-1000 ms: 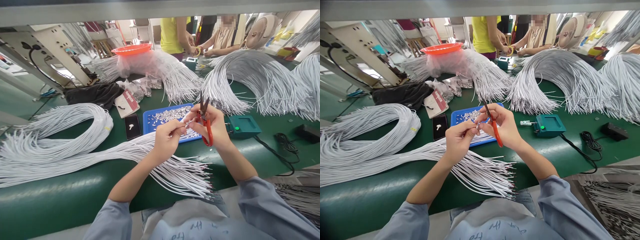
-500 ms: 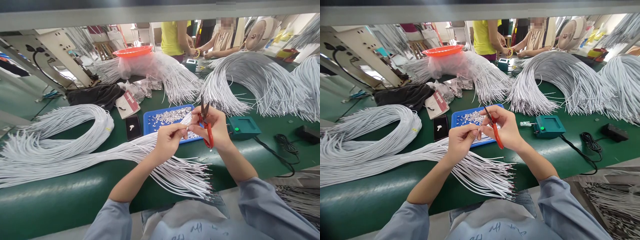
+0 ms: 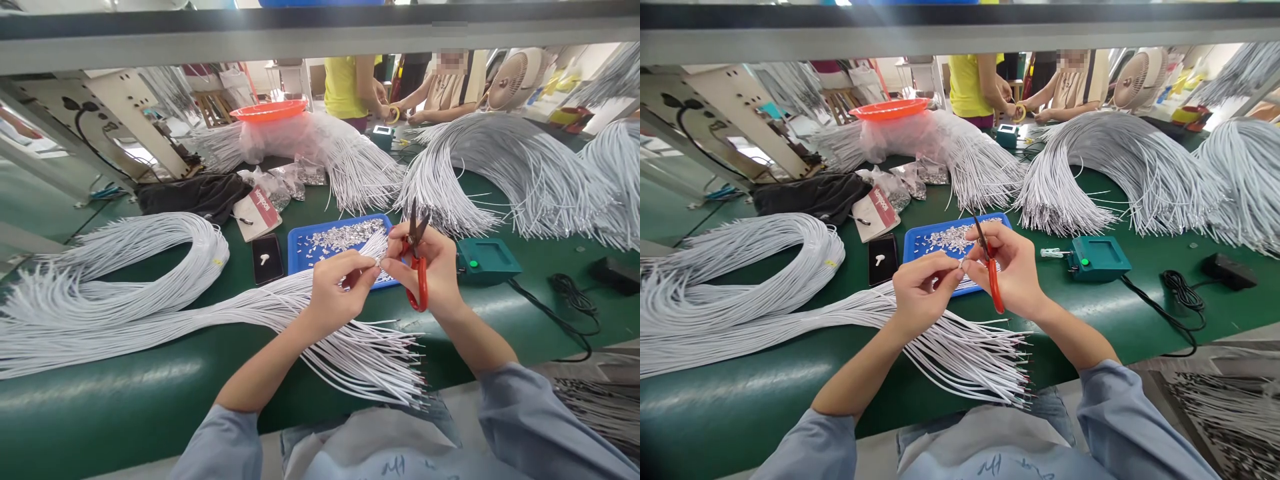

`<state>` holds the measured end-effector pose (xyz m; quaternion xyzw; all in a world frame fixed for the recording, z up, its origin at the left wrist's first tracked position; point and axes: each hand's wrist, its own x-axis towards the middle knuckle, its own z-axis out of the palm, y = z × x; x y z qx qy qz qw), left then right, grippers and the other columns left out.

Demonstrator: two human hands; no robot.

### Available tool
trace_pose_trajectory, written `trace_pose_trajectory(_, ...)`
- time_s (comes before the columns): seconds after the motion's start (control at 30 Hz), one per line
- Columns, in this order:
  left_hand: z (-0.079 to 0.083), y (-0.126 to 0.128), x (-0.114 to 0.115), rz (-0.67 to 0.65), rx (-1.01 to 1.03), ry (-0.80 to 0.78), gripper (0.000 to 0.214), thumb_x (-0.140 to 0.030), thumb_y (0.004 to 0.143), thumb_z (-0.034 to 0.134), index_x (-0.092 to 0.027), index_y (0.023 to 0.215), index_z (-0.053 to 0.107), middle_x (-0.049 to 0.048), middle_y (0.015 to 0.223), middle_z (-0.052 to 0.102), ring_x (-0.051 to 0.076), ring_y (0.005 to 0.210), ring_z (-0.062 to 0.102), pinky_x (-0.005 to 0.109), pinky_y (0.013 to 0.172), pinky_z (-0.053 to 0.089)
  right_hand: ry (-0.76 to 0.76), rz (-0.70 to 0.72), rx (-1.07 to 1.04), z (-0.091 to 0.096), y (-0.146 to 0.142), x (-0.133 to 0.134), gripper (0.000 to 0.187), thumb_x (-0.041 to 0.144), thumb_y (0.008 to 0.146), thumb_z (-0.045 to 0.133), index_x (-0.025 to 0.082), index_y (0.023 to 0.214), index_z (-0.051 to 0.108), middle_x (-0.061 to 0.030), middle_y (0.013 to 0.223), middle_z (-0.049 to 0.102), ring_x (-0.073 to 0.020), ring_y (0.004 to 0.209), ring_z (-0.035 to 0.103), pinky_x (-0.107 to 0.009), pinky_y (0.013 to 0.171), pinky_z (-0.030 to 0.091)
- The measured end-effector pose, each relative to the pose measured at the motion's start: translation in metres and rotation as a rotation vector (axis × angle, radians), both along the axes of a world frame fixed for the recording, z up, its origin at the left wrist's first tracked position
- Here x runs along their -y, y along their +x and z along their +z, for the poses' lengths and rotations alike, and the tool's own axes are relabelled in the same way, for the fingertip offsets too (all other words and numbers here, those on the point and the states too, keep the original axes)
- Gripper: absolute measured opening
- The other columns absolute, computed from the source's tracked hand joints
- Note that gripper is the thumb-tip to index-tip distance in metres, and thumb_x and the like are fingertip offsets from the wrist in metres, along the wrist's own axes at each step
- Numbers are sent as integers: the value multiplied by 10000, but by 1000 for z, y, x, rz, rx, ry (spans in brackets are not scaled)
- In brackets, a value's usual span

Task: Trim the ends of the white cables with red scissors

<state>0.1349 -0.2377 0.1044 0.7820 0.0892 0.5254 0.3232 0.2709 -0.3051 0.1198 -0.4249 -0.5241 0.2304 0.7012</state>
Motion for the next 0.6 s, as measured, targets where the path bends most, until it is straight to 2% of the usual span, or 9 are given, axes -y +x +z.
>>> trace_pose_trajectory(0.1,3,-2,1,-30,-13,-21,138,-176,871,638,-149,735,638,-12,581,583,54,479,450,172,437,343,7,-16,15,-1,-1,1,316,196,655,828,236,908,644,59,652,608,-94,574,547,-245,560,480)
trace_pose_trajectory(0.27,11,-8,-3,-239,-161,-236,323,-293,958,533,-149,686,628,5,557,607,80,511,533,189,501,430,-29,33,28,0,2,1,304,225,655,830,241,896,645,55,633,595,-106,573,545,-245,520,463)
trace_pose_trajectory(0.33,11,-8,-4,-264,-163,-271,310,-292,952,542,-146,694,634,5,551,602,88,516,543,196,512,447,-35,49,11,1,3,1,301,204,654,824,241,895,648,59,637,593,-99,575,545,-233,520,464)
trace_pose_trajectory(0.4,8,-6,-4,-189,-136,-217,253,-251,930,570,-146,709,635,-1,564,598,79,500,517,187,476,413,-35,25,1,1,2,2,307,168,653,815,239,903,651,64,643,594,-90,577,549,-222,536,474)
trace_pose_trajectory(0.53,-1,-1,-1,108,-54,145,109,-127,872,616,-144,765,618,-27,587,541,53,484,424,184,458,340,-38,-103,43,2,-3,5,311,131,644,792,230,900,648,64,651,591,-92,583,562,-225,563,495)
trace_pose_trajectory(0.6,-4,0,1,182,-43,275,78,-84,852,625,-136,796,610,-24,604,533,55,501,430,185,476,348,-37,-138,61,4,-5,6,296,121,644,775,227,887,644,60,658,592,-93,583,563,-226,562,496)
